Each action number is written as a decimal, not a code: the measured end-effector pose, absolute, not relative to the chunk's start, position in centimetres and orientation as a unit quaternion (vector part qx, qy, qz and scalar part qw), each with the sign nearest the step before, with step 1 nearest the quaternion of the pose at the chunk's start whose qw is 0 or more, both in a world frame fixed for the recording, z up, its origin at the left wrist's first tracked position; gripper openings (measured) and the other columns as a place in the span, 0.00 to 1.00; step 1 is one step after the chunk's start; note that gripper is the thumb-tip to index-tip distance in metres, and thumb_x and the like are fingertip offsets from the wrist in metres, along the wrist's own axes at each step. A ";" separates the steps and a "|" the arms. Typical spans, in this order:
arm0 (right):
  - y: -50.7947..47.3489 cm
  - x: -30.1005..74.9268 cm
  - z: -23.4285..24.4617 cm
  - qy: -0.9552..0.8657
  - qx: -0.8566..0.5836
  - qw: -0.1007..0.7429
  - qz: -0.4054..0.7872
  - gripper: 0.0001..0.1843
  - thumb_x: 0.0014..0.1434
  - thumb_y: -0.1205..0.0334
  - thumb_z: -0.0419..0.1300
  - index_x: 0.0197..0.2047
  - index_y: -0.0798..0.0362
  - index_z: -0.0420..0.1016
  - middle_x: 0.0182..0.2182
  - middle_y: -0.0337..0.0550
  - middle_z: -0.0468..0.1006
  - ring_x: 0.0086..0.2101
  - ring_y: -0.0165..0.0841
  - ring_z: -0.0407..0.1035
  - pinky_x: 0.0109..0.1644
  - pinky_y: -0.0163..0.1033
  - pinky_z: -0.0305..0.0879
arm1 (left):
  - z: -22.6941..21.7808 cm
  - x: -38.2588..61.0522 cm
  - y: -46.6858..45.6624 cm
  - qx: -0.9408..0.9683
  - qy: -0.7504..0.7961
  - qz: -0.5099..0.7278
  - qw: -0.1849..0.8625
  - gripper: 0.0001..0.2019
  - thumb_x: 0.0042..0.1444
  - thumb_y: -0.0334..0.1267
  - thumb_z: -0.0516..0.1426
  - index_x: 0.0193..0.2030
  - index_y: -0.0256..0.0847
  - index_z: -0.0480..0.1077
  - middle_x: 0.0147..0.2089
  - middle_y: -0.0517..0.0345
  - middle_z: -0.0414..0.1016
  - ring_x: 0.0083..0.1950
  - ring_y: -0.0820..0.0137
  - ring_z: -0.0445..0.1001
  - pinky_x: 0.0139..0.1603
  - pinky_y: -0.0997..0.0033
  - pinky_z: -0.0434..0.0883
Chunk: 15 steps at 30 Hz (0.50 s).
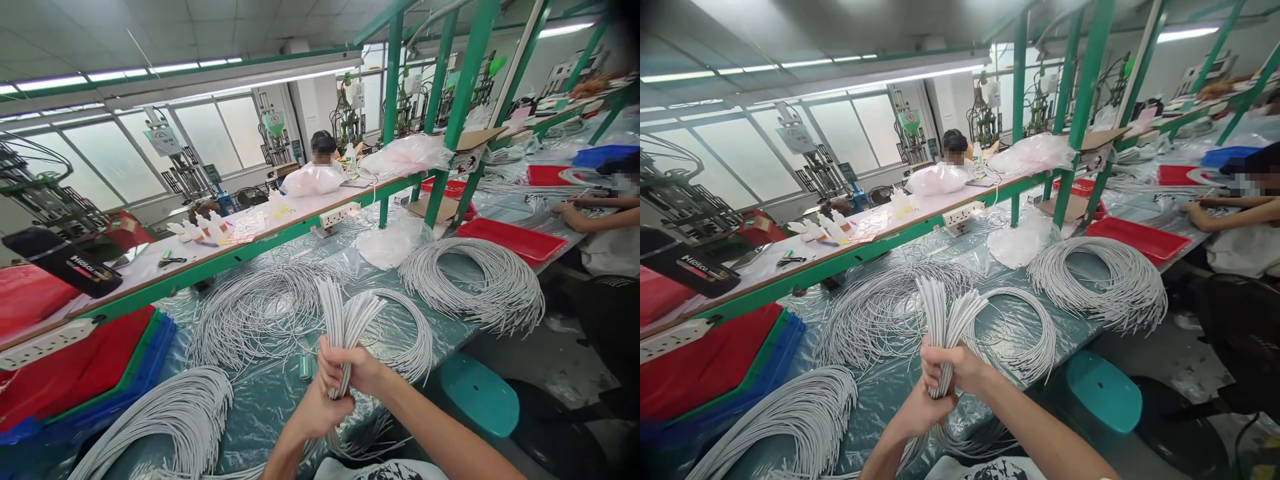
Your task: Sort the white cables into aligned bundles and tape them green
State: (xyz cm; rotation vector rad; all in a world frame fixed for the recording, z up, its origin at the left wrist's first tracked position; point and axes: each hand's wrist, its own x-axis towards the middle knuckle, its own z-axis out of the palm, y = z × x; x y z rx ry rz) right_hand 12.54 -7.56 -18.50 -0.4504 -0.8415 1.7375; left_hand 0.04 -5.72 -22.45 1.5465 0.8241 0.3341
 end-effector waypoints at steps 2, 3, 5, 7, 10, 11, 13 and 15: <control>-7.5 12.0 -18.6 -0.307 -0.234 0.577 0.720 0.26 0.52 0.48 0.66 0.17 0.52 0.57 0.12 0.29 0.53 0.14 0.24 0.51 0.23 0.34 0.59 | -23.2 0.5 -5.8 0.663 0.349 0.141 0.648 0.10 0.38 0.30 0.55 0.20 0.43 0.54 0.14 0.69 0.54 0.17 0.78 0.53 0.19 0.75 0.51; -7.5 11.8 -18.6 -0.287 -0.254 0.590 0.711 0.27 0.52 0.47 0.65 0.17 0.52 0.55 0.11 0.29 0.51 0.13 0.23 0.49 0.20 0.33 0.55 | -23.4 0.7 -5.9 0.652 0.349 0.145 0.657 0.10 0.38 0.31 0.56 0.21 0.43 0.54 0.14 0.69 0.54 0.16 0.79 0.53 0.18 0.75 0.51; -7.4 11.6 -18.7 -0.268 -0.279 0.601 0.699 0.28 0.51 0.47 0.65 0.16 0.51 0.54 0.10 0.29 0.51 0.12 0.22 0.47 0.19 0.33 0.52 | -23.5 1.1 -5.9 0.631 0.346 0.162 0.675 0.10 0.39 0.33 0.57 0.25 0.43 0.56 0.13 0.71 0.55 0.15 0.79 0.53 0.17 0.76 0.51; -7.5 11.6 -18.5 -0.270 -0.282 0.605 0.694 0.27 0.50 0.48 0.66 0.16 0.51 0.54 0.10 0.29 0.51 0.12 0.22 0.46 0.18 0.33 0.50 | -23.3 1.0 -6.0 0.624 0.323 0.175 0.689 0.11 0.41 0.34 0.59 0.28 0.42 0.59 0.14 0.71 0.57 0.15 0.77 0.56 0.17 0.76 0.55; -7.7 12.5 -16.7 -0.295 -0.272 0.606 0.687 0.26 0.51 0.50 0.64 0.17 0.51 0.53 0.11 0.28 0.50 0.12 0.21 0.46 0.18 0.33 0.49 | -22.8 0.4 -5.8 0.661 0.271 0.133 0.687 0.08 0.46 0.37 0.60 0.26 0.39 0.63 0.16 0.64 0.63 0.17 0.75 0.62 0.20 0.74 0.60; -7.7 13.0 -15.4 -0.308 -0.272 0.606 0.681 0.26 0.52 0.50 0.63 0.16 0.51 0.52 0.10 0.27 0.49 0.12 0.21 0.46 0.18 0.33 0.49 | -22.7 0.2 -5.7 0.678 0.262 0.112 0.678 0.08 0.47 0.37 0.60 0.24 0.38 0.64 0.16 0.62 0.65 0.17 0.75 0.62 0.20 0.74 0.60; -7.4 14.7 -11.8 -0.342 -0.281 0.607 0.660 0.26 0.57 0.53 0.59 0.16 0.50 0.49 0.10 0.27 0.48 0.12 0.21 0.46 0.19 0.32 0.51 | -22.5 -0.3 -5.5 0.700 0.259 0.083 0.661 0.10 0.48 0.38 0.61 0.22 0.37 0.66 0.17 0.60 0.66 0.18 0.75 0.62 0.21 0.74 0.60; -6.4 17.1 -7.4 -0.361 -0.294 0.626 0.626 0.26 0.61 0.58 0.52 0.15 0.51 0.47 0.10 0.25 0.47 0.12 0.18 0.46 0.20 0.30 0.49 | -22.3 -0.4 -5.2 0.701 0.262 0.068 0.659 0.11 0.48 0.40 0.62 0.22 0.37 0.67 0.17 0.59 0.67 0.20 0.75 0.64 0.23 0.73 0.62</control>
